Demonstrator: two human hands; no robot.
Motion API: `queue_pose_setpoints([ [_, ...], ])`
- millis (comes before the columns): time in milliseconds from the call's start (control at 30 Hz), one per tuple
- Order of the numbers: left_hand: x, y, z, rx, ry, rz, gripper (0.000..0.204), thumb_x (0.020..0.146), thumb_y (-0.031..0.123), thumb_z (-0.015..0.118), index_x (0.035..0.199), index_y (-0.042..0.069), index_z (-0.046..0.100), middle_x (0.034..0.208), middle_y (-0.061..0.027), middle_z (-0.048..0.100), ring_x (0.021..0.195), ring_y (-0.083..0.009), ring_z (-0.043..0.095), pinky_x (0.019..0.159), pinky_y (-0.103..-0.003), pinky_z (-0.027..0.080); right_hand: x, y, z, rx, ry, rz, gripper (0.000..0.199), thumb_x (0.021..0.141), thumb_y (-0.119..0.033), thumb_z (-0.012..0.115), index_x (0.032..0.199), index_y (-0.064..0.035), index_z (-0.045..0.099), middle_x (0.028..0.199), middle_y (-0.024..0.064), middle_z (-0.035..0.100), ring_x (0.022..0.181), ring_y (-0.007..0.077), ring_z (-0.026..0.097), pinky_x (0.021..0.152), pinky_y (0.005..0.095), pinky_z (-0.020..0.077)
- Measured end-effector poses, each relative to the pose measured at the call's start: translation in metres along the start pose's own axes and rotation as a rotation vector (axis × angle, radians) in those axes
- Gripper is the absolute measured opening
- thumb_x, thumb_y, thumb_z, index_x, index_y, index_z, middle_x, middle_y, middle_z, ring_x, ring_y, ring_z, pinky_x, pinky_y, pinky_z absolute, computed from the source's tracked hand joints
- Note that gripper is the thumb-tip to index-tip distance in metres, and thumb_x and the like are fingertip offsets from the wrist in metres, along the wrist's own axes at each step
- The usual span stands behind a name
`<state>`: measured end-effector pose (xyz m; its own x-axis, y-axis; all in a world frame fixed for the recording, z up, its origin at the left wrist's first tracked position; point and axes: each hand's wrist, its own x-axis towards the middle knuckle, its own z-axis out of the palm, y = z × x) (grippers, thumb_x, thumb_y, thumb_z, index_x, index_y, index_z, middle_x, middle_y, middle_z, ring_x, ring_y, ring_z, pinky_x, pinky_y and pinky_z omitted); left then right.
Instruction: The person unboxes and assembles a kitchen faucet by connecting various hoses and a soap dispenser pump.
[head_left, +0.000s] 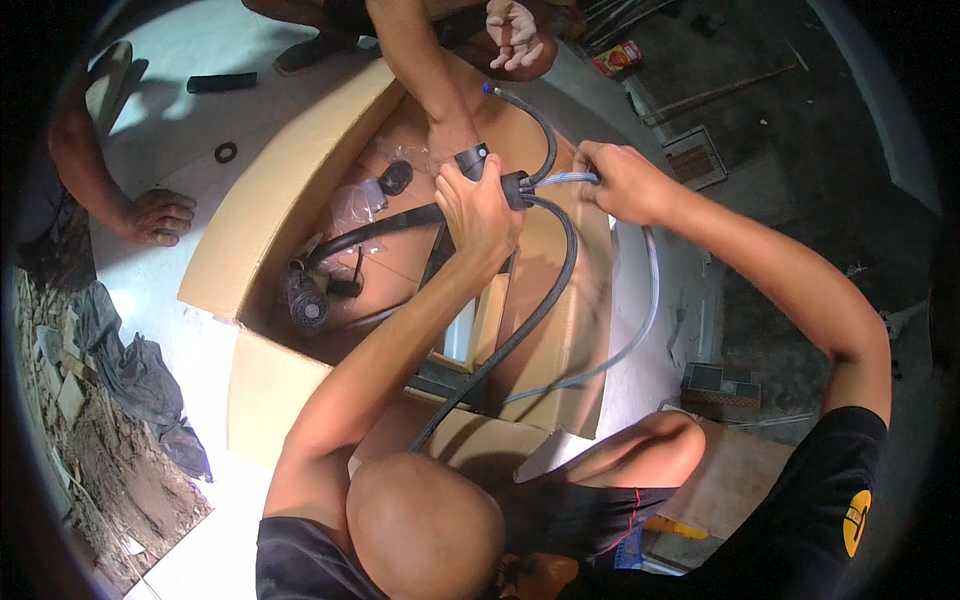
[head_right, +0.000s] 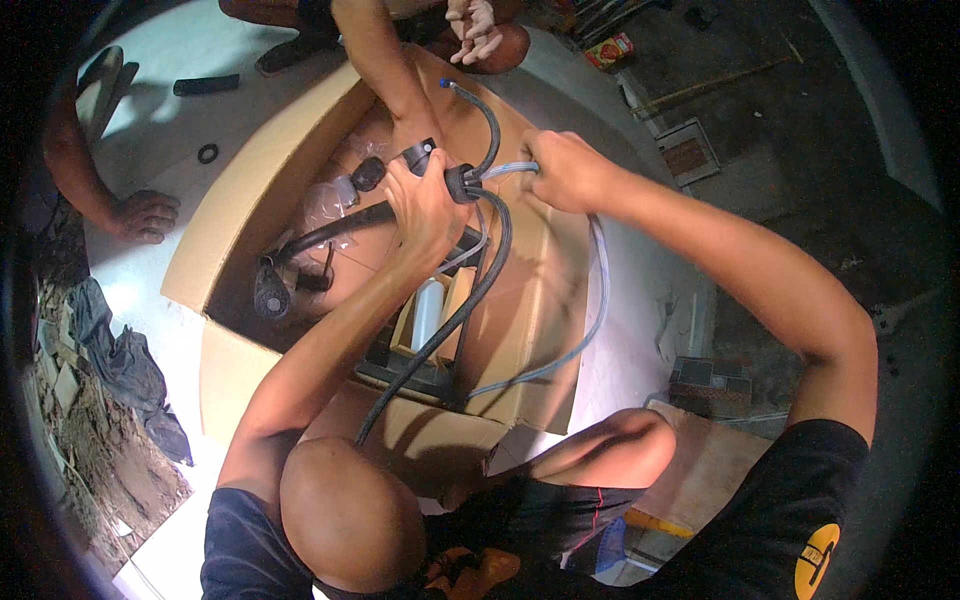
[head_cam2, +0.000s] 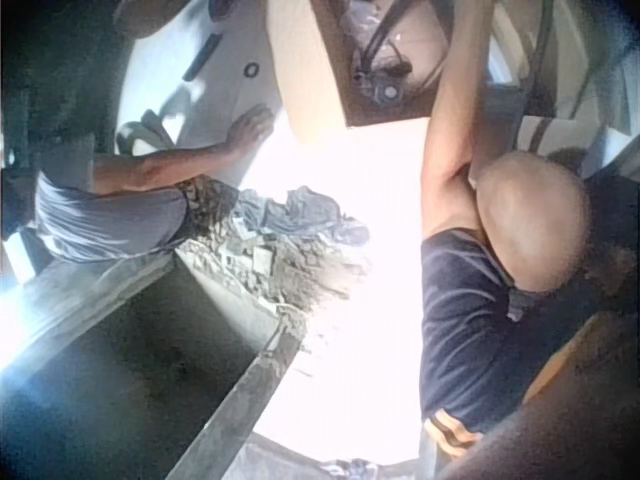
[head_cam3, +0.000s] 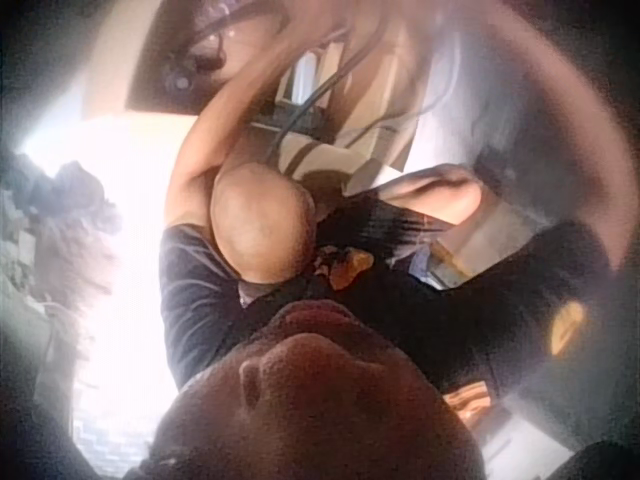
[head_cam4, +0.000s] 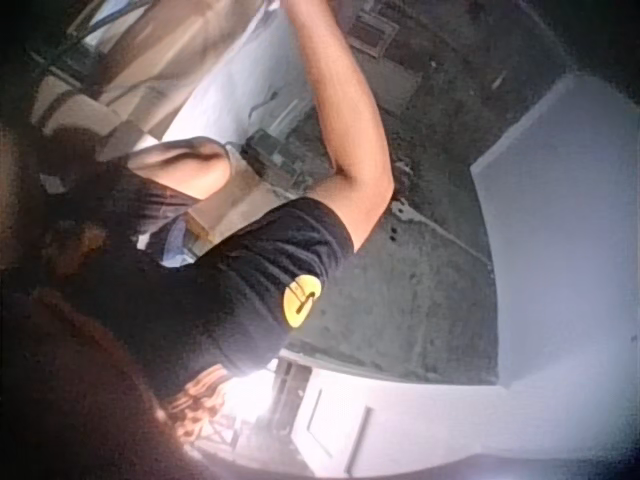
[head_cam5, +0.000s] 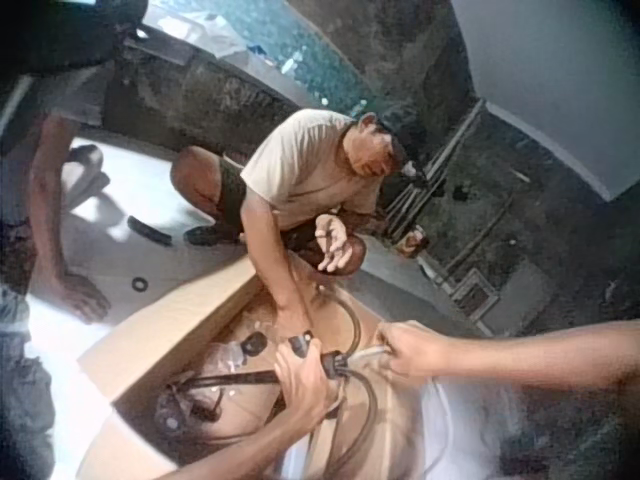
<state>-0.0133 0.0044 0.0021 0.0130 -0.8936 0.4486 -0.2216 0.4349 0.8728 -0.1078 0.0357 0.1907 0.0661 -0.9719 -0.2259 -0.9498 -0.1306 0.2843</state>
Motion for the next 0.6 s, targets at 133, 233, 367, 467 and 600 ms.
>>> queue_pose_setpoints([
  [133, 0.001, 0.001, 0.0, -0.011, -0.024, -0.025, 0.038, 0.067, 0.021, 0.077, 0.098, 0.011, 0.059, 0.098, -0.0218, 0.042, 0.095, -0.0377, 0.043, 0.081, -0.043, 0.036, -0.016, 0.001, 0.017, -0.455, 0.197, -0.28, 0.021, 0.083, -0.016, 0.063, 0.091, -0.0002, 0.052, 0.086, 0.0174, 0.059, 0.079, 0.0363, 0.061, 0.067, 0.0467, 0.0503],
  [233, -0.001, 0.001, 0.001, 0.005, -0.002, -0.026, 0.042, 0.064, 0.025, 0.08, 0.098, 0.011, 0.06, 0.097, -0.0211, 0.043, 0.094, -0.0378, 0.043, 0.08, -0.043, 0.037, -0.012, 0.001, 0.019, -0.495, 0.19, -0.263, 0.02, 0.09, -0.02, 0.059, 0.088, -0.001, 0.051, 0.066, 0.0087, 0.05, 0.056, 0.024, 0.056, 0.049, 0.0344, 0.0486],
  [367, -0.003, -0.001, 0.004, 0.014, 0.049, -0.016, 0.048, 0.061, 0.029, 0.081, 0.1, 0.011, 0.06, 0.097, -0.0208, 0.044, 0.095, -0.0378, 0.044, 0.08, -0.043, 0.037, 0.003, 0.007, 0.004, 0.32, -0.223, 0.26, 0.023, 0.094, -0.023, 0.054, 0.086, -0.0024, 0.051, 0.061, 0.0037, 0.043, 0.049, 0.0159, 0.046, 0.043, 0.0282, 0.0395],
  [467, -0.002, -0.003, 0.006, -0.009, 0.031, 0.009, 0.05, 0.061, 0.031, 0.082, 0.101, 0.011, 0.06, 0.098, -0.0209, 0.044, 0.096, -0.0377, 0.044, 0.08, -0.043, 0.037, 0.009, 0.009, -0.005, 1.113, -0.526, 0.748, 0.027, 0.098, -0.026, 0.05, 0.083, -0.0037, 0.05, 0.057, -0.0014, 0.037, 0.043, 0.0079, 0.035, 0.036, 0.0221, 0.0304],
  [600, 0.002, -0.004, 0.005, 0.009, 0.02, 0.002, 0.05, 0.062, 0.032, 0.081, 0.103, 0.011, 0.06, 0.099, -0.021, 0.044, 0.096, -0.038, 0.044, 0.08, -0.042, 0.037, -0.009, -0.003, 0.007, 0.12, 0.161, -0.112, 0.017, 0.092, -0.017, 0.055, 0.087, -0.0015, 0.051, 0.063, 0.0086, 0.044, 0.053, 0.0216, 0.053, 0.047, 0.0332, 0.0442],
])
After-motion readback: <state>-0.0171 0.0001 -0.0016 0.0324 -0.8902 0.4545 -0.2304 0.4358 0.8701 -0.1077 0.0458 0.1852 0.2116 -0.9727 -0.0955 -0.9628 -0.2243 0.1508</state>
